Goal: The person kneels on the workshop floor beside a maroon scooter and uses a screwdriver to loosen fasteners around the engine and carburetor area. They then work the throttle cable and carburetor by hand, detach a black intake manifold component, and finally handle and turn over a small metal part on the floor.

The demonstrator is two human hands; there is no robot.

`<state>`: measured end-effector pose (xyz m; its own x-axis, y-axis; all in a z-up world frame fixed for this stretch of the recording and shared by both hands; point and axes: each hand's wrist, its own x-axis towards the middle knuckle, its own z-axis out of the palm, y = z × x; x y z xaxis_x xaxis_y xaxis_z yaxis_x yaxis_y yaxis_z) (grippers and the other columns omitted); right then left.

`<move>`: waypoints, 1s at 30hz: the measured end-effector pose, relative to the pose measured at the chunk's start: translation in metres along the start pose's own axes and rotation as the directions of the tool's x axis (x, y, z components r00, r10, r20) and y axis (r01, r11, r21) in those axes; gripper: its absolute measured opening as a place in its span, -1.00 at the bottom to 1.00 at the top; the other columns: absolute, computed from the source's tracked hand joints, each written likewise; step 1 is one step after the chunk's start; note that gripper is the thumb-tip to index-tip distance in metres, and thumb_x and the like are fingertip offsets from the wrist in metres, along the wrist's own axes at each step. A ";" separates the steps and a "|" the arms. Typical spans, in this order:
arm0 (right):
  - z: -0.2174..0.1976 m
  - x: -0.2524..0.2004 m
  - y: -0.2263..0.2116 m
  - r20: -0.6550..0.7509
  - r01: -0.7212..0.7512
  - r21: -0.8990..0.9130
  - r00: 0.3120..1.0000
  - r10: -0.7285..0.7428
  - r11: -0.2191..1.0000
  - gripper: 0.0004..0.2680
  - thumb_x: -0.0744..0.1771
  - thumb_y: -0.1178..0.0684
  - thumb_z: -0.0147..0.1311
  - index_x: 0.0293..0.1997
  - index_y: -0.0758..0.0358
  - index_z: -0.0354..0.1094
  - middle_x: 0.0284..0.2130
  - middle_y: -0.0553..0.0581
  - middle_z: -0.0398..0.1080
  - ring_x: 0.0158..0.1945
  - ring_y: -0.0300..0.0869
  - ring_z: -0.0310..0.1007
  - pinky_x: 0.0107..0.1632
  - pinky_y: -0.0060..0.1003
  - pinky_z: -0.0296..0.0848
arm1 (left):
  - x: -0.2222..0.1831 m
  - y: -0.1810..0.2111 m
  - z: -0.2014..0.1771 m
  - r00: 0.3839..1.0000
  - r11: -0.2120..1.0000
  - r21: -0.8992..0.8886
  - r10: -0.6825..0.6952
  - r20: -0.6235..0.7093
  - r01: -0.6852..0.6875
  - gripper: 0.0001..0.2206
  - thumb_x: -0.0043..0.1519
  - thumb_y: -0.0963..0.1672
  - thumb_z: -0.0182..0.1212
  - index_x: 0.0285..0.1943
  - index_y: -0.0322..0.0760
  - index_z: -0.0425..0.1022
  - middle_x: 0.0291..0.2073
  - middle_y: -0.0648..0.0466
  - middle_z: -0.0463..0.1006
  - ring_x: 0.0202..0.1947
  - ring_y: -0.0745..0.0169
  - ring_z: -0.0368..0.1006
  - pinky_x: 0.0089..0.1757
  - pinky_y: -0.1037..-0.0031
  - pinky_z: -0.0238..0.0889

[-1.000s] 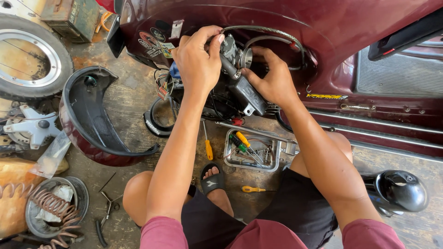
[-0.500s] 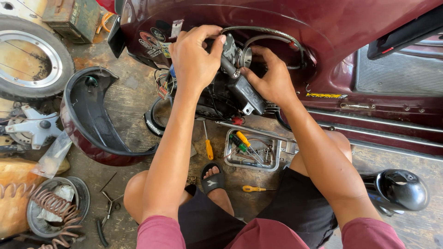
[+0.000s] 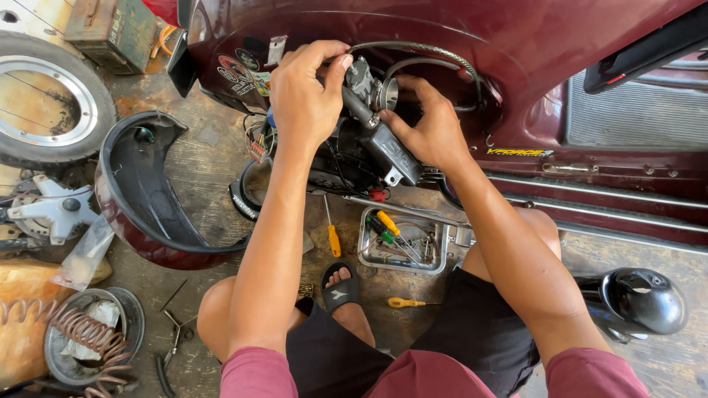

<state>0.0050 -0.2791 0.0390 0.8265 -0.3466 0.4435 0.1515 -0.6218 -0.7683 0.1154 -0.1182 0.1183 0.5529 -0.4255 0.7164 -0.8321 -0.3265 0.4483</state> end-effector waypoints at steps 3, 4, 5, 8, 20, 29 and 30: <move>0.000 0.000 0.000 -0.001 0.010 0.004 1.000 -0.010 1.000 -0.63 0.29 0.16 0.28 0.17 0.51 0.30 -0.01 0.36 0.50 0.03 0.06 0.55 0.10 -0.16 0.48 | -0.001 0.001 0.002 0.999 0.999 0.033 0.019 -0.032 -0.018 -0.91 0.19 -0.20 0.35 -0.15 -0.22 0.61 -0.35 0.18 0.64 -0.40 0.26 0.45 -0.31 0.45 0.33; 0.000 0.000 0.000 -0.002 0.010 0.004 1.000 -0.010 1.000 -0.63 0.29 0.16 0.28 0.17 0.51 0.30 -0.01 0.36 0.50 0.03 0.06 0.55 0.10 -0.16 0.48 | -0.002 0.002 0.003 0.999 0.999 0.033 0.019 -0.032 -0.018 -0.91 0.19 -0.20 0.35 -0.15 -0.22 0.61 -0.35 0.18 0.64 -0.40 0.26 0.45 -0.31 0.45 0.33; 0.001 0.000 0.001 -0.003 0.018 0.005 1.000 -0.018 1.000 -0.63 0.29 0.16 0.28 0.17 0.51 0.30 0.00 0.36 0.50 0.04 0.06 0.54 0.10 -0.16 0.48 | -0.003 0.002 0.004 0.999 1.000 0.018 0.017 -0.037 -0.016 -0.90 0.20 -0.21 0.33 -0.14 -0.23 0.60 -0.31 0.18 0.64 -0.38 0.26 0.46 -0.29 0.45 0.34; 0.000 0.000 0.002 -0.006 0.023 -0.001 1.000 -0.023 1.000 -0.63 0.29 0.15 0.28 0.17 0.51 0.30 0.00 0.36 0.50 0.04 0.07 0.54 0.10 -0.15 0.47 | -0.003 0.003 0.006 0.999 1.000 -0.016 0.012 -0.045 -0.013 -0.90 0.21 -0.22 0.32 -0.13 -0.26 0.58 -0.26 0.16 0.65 -0.37 0.25 0.46 -0.25 0.44 0.35; 0.003 -0.001 0.003 -0.016 0.030 -0.036 0.999 -0.030 0.999 -0.62 0.30 0.13 0.27 0.18 0.53 0.27 0.02 0.38 0.48 0.05 0.10 0.52 0.11 -0.11 0.47 | -0.001 0.010 0.002 0.995 0.996 0.027 0.088 -0.046 -0.087 -0.84 0.18 -0.23 0.36 -0.09 -0.25 0.58 -0.27 0.14 0.62 -0.34 0.24 0.44 -0.22 0.43 0.35; 0.009 -0.005 0.004 -0.103 0.107 -0.081 0.988 -0.116 0.991 -0.64 0.29 0.15 0.30 0.14 0.52 0.28 -0.03 0.37 0.49 0.00 0.09 0.54 0.08 -0.11 0.49 | -0.001 0.011 0.001 0.977 0.955 0.236 0.201 -0.069 -0.180 -0.92 0.21 -0.18 0.34 -0.15 -0.20 0.65 -0.30 0.16 0.62 -0.31 0.17 0.44 -0.20 0.38 0.30; 0.011 -0.007 0.004 -0.172 0.145 -0.101 0.972 -0.161 0.984 -0.64 0.28 0.17 0.33 0.12 0.50 0.28 -0.06 0.35 0.49 -0.04 0.08 0.55 0.06 -0.10 0.50 | 0.000 0.012 0.001 0.972 0.944 0.259 0.228 -0.064 -0.205 -0.92 0.21 -0.19 0.33 -0.15 -0.21 0.64 -0.29 0.15 0.61 -0.30 0.15 0.43 -0.20 0.36 0.31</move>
<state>0.0056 -0.2712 0.0272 0.6859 -0.3576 0.6337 0.2143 -0.7330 -0.6456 0.1050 -0.1226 0.1232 0.3445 -0.4342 0.8323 -0.8875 -0.4397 0.1379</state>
